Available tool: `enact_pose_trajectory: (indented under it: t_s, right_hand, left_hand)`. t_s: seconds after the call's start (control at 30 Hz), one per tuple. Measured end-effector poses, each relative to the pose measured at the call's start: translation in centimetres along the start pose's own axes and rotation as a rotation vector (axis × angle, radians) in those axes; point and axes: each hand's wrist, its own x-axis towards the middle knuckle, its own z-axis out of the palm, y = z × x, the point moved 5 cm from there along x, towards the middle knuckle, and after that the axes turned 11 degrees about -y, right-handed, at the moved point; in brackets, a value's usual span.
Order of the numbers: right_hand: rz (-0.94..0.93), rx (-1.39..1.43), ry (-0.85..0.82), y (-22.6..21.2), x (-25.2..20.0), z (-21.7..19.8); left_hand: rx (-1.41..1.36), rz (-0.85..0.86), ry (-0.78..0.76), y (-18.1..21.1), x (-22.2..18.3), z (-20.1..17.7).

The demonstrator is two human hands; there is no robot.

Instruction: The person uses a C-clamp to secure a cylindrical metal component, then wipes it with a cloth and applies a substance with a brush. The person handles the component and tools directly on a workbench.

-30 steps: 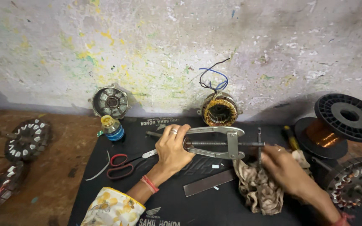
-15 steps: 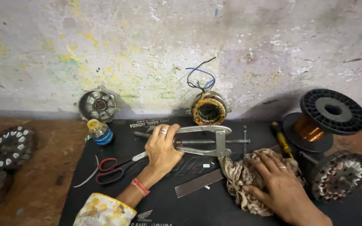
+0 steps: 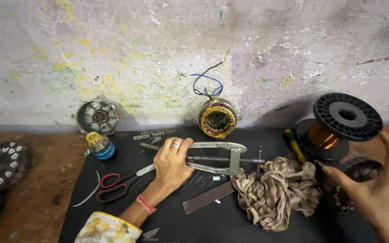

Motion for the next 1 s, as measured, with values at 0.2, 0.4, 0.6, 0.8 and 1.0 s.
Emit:
enact_pose_trajectory:
  t_s: [0.2, 0.4, 0.6, 0.8, 1.0]
  right_hand:
    - [0.203, 0.086, -0.073, 4.1, -2.2, 3.9]
    - [0.266, 0.205, -0.113, 5.2, -4.3, 5.1]
    - [0.554, 0.383, -0.441, 14.1, -6.9, 12.3]
    - [0.745, 0.418, -0.446, 24.0, -8.0, 18.3]
    - [0.743, 0.415, -0.317, 23.9, -7.4, 16.4]
  left_hand:
    - [-0.005, 0.009, 0.024, 0.1, 0.1, -0.3]
    - [0.015, 0.059, 0.051, 0.2, 0.4, -0.4]
    - [-0.027, 0.006, 0.039, 0.2, 0.1, 0.0]
    - [-0.037, 0.012, 0.041, 0.3, 0.2, 0.0]
    - [-0.036, 0.015, 0.044, 0.4, 0.3, 0.1]
